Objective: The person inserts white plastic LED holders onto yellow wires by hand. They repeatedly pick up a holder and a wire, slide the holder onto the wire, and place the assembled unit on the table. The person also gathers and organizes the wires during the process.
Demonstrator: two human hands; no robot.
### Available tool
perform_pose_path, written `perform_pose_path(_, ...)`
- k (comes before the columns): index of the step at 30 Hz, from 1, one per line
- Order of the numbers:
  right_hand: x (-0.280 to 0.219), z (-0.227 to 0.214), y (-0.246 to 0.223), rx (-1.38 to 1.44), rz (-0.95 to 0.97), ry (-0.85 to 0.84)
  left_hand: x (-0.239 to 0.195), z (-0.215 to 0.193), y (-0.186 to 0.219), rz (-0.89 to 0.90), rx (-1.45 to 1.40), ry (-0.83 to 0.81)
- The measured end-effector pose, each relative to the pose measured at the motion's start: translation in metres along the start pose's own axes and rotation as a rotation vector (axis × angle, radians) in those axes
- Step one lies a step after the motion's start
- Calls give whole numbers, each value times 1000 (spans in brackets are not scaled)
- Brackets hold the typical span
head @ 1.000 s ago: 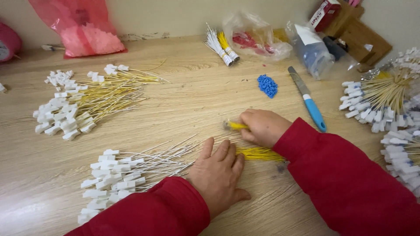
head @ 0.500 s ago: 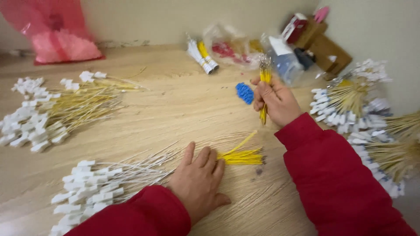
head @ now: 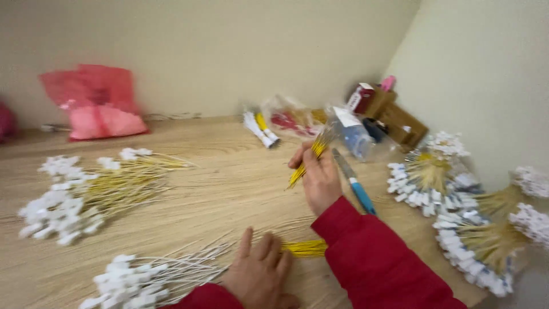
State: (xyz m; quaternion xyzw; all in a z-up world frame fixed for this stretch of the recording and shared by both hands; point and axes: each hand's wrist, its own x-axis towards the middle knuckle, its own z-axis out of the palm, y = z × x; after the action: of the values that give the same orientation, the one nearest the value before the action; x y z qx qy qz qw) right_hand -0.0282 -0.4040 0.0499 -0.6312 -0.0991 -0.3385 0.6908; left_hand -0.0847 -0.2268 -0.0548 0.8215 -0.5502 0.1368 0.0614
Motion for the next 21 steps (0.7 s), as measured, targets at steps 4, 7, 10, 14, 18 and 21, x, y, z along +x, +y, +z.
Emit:
perform_pose_path(4,-24,15,41,-121,78,-76,-5,8,3,-5,-39,-21)
perform_pose_path(7,-30,18,49,-131,218,-93,-2,-34,1,-27,-67,-210)
perform_pose_path(10,-20,26,35,12,206,-81,1,-76,-12,-97,-11,-193)
perform_pose_path(14,-5,43,-1,139,304,-142,1,-134,-49,-186,-55,-124)
perform_pose_path(18,4,71,-15,47,357,-296,-17,-174,-101,-374,-426,407)
perform_pose_path(21,11,95,-19,-96,307,-519,-35,-207,-137,-491,-635,529)
